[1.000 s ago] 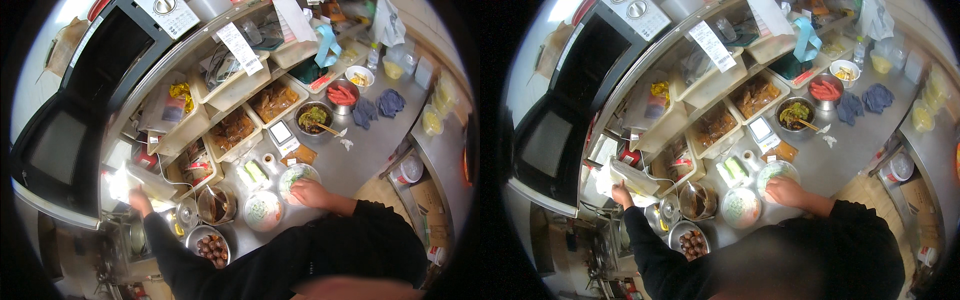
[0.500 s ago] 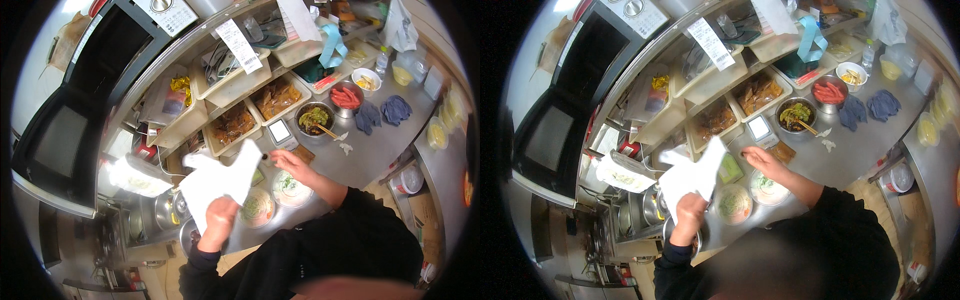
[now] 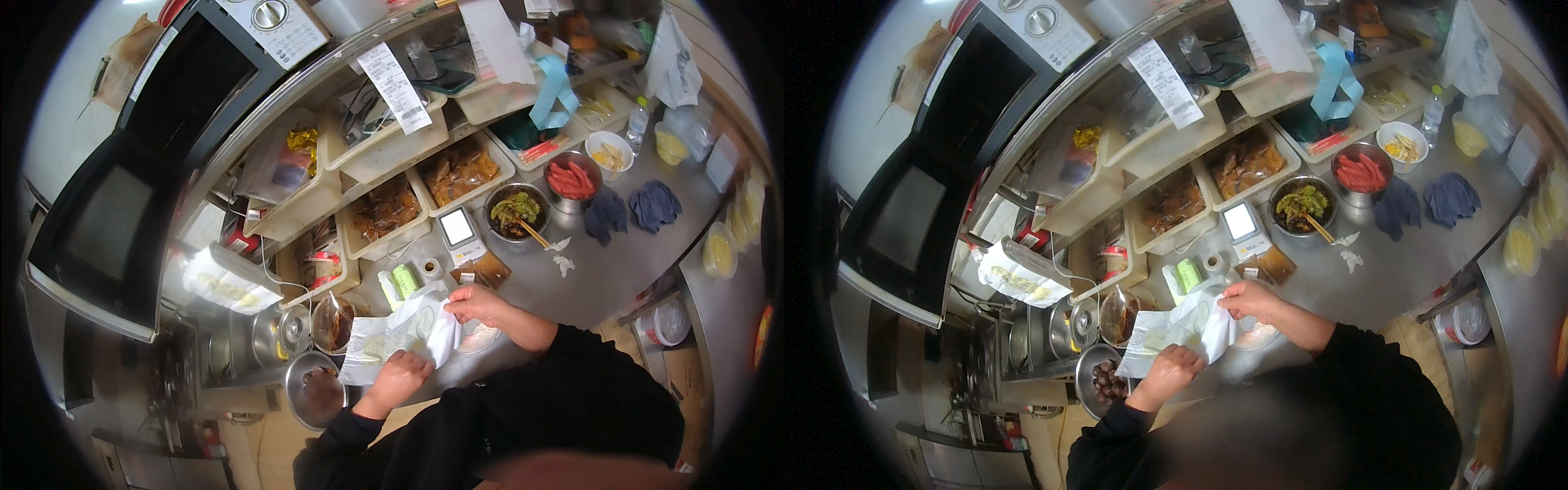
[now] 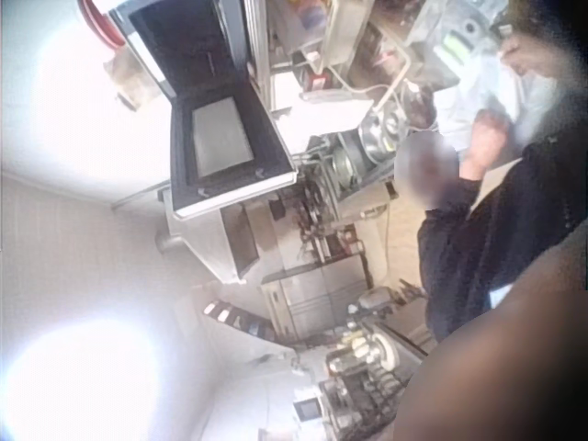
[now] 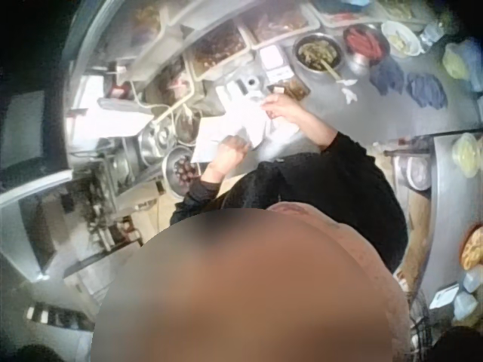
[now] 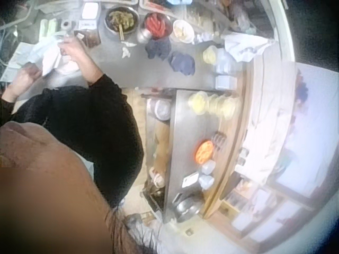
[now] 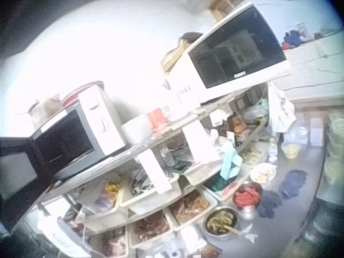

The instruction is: The person assembles a noodle dish by layering noodles, shredded green vegetables, shredded carrots, and shredded white vegetables into a clear plastic container. They use a microwave to heat the noodles and a grater to shred vegetables, then place the finished container into a white paper bag.

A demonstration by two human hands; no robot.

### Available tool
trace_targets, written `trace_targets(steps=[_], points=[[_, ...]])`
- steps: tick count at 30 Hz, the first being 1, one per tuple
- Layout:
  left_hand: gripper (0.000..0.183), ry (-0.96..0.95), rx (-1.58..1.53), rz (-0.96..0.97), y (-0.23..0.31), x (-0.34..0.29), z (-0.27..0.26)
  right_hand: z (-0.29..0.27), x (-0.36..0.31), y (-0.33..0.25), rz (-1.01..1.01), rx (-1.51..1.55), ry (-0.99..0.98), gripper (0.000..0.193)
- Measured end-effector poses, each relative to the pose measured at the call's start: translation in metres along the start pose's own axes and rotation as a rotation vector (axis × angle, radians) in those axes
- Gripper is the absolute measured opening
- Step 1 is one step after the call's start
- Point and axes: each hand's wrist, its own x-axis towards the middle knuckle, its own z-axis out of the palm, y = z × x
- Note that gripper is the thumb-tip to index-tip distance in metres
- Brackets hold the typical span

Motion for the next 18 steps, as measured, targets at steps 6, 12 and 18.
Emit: trace_targets(steps=[6,12,18], points=[[0.025,0.28,-0.505,-0.551,0.013,0.008,0.026,0.01,-0.004,0.015,-0.118,-0.081,0.044,0.011],[0.021,0.479,-1.414,-1.025,0.017,0.039,0.059,0.03,-0.023,0.016,-0.368,-0.675,0.02,0.028],[0.013,0.673,-1.307,-1.135,0.021,0.032,0.066,0.029,-0.03,0.009,-0.285,-0.466,-0.001,0.031]])
